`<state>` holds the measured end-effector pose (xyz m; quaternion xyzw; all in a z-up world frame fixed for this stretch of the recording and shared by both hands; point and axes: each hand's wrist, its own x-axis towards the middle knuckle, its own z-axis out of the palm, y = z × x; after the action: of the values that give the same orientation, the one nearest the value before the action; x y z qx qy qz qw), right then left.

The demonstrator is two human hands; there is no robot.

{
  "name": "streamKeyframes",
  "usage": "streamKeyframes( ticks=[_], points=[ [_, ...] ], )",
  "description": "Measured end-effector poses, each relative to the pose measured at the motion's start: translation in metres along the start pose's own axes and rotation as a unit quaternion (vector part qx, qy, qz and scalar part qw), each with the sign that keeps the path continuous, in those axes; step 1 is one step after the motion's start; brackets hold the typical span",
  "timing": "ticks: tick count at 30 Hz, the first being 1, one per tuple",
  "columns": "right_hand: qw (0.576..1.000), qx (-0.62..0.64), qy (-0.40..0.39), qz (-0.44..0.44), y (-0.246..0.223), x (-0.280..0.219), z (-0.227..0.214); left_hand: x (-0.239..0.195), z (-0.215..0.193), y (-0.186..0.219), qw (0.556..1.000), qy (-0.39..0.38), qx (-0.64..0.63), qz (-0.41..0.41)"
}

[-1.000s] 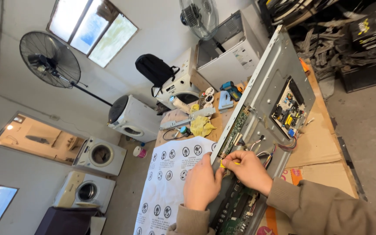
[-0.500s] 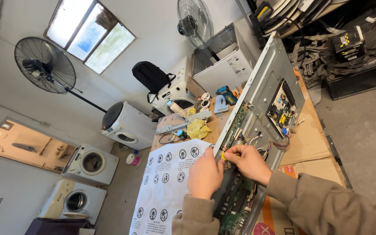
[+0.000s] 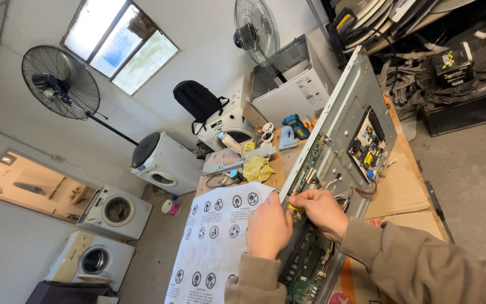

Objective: The person works on the back of a television placed on a workbench, handling the main circuit board and using a small yellow tool to work along the board edge. They then lift and flip the television over and align its white frame bezel onto the screen.

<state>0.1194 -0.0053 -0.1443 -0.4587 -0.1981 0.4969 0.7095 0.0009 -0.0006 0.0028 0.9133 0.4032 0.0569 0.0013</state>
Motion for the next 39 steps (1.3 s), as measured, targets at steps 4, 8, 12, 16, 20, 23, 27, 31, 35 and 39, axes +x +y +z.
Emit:
streamKeyframes(
  ticks=[4, 8, 12, 16, 20, 23, 27, 31, 35, 39],
  points=[
    [0.999, 0.027, -0.002, 0.022, 0.008, 0.004, -0.001, -0.003, -0.001, 0.000, 0.999, -0.042, -0.001, -0.015],
    [0.999, 0.027, 0.000, 0.016, 0.011, 0.003, -0.001, -0.005, 0.001, 0.000, 0.999, -0.037, 0.006, -0.007],
    [0.998, 0.054, -0.006, 0.027, -0.001, -0.001, 0.001, -0.003, 0.003, 0.001, 0.999, -0.029, 0.002, -0.014],
    [0.993, 0.082, -0.010, 0.085, -0.013, -0.004, 0.000, -0.002, 0.003, 0.001, 1.000, -0.021, 0.004, -0.015],
    [0.987, 0.071, -0.008, 0.145, -0.022, -0.002, -0.004, -0.003, 0.005, 0.001, 0.999, -0.030, 0.003, -0.016],
    [0.987, 0.056, -0.029, 0.145, -0.019, 0.003, -0.009, -0.003, 0.005, -0.001, 1.000, -0.021, -0.004, -0.010],
    [0.989, 0.031, -0.067, 0.128, -0.015, 0.002, -0.026, -0.001, 0.008, -0.003, 1.000, -0.014, -0.006, -0.006],
    [0.994, -0.022, -0.094, 0.053, -0.003, 0.001, -0.041, -0.002, 0.008, -0.002, 1.000, -0.023, 0.000, -0.011],
    [0.991, -0.100, -0.068, -0.058, -0.026, -0.025, -0.029, -0.003, 0.007, -0.001, 1.000, -0.016, -0.011, -0.006],
    [0.982, -0.160, -0.030, -0.092, -0.036, -0.039, -0.013, -0.002, 0.012, -0.004, 1.000, -0.015, -0.015, -0.007]
  ],
)
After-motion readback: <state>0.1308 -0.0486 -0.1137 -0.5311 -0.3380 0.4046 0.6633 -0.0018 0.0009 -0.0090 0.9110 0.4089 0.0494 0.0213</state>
